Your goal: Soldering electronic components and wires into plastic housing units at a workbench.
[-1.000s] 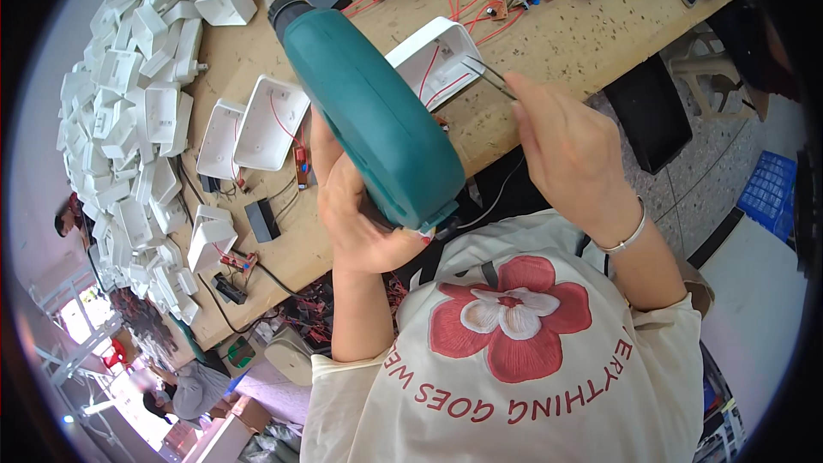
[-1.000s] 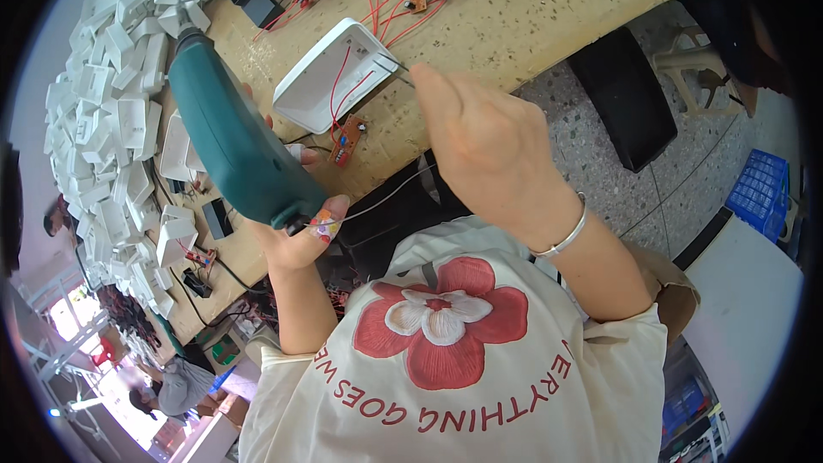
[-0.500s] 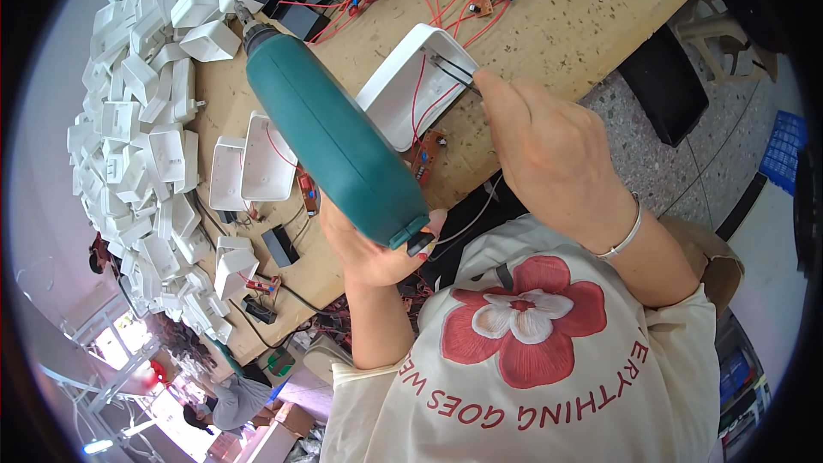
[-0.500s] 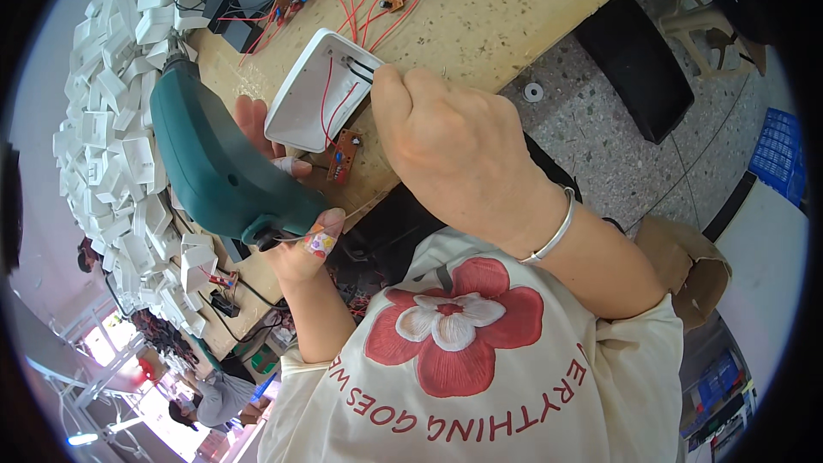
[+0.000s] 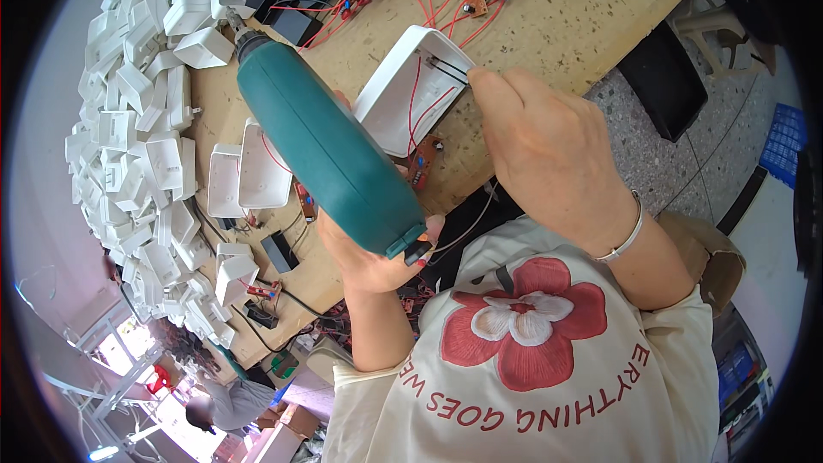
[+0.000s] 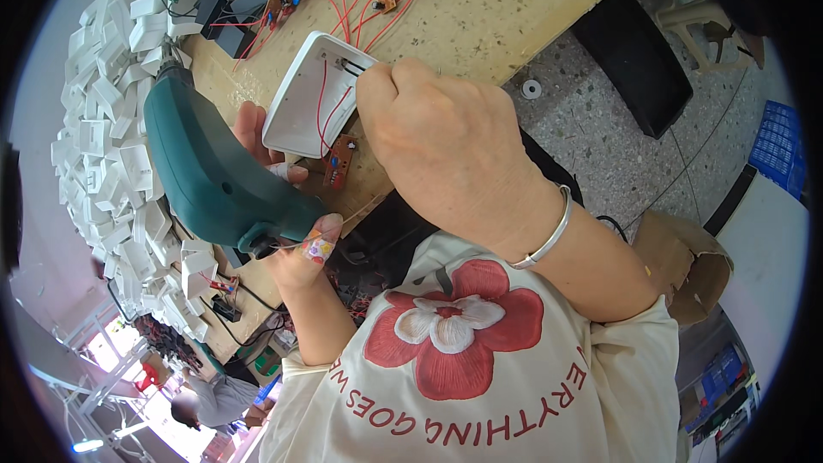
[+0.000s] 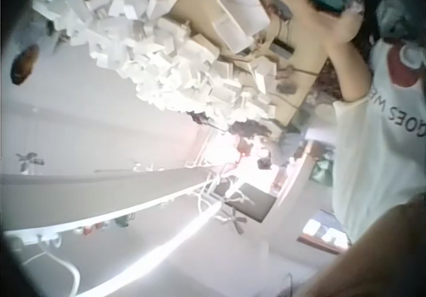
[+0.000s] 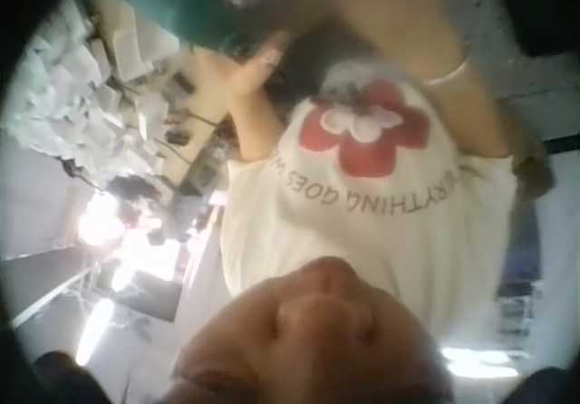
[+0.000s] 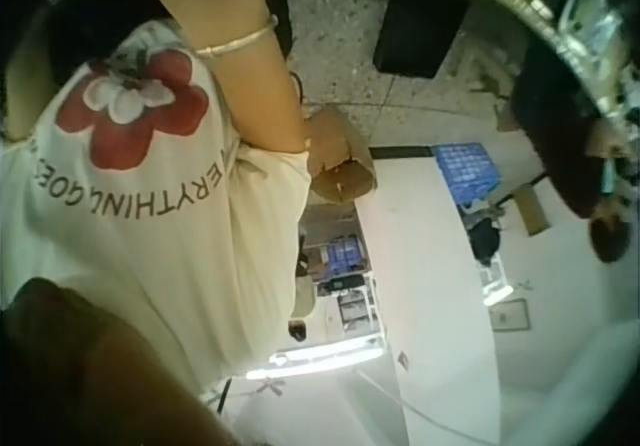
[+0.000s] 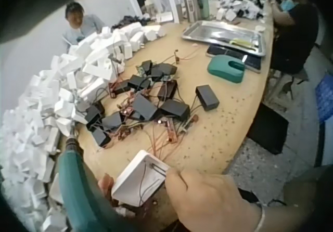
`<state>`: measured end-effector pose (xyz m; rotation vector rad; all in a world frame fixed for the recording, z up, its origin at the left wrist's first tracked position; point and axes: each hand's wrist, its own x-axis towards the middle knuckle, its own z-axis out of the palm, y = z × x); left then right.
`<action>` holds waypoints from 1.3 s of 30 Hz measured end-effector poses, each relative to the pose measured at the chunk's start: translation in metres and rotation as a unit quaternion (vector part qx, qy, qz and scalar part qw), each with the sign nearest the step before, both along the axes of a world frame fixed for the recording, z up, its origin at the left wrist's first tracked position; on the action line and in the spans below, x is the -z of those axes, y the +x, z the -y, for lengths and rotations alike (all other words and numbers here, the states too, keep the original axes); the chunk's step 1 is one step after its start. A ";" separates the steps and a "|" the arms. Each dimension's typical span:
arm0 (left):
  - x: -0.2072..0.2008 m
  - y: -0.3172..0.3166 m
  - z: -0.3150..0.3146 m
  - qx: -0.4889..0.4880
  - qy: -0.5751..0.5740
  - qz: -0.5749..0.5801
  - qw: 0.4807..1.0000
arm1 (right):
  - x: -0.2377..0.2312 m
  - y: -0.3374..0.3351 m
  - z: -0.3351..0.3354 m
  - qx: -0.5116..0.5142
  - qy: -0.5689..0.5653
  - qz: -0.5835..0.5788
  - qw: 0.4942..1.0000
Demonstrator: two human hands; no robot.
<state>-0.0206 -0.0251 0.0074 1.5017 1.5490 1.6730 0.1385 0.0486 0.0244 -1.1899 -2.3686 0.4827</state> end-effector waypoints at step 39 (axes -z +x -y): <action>-0.003 -0.009 0.012 0.030 -0.035 -0.099 0.994 | -0.011 0.071 0.002 -0.066 0.084 -0.045 0.993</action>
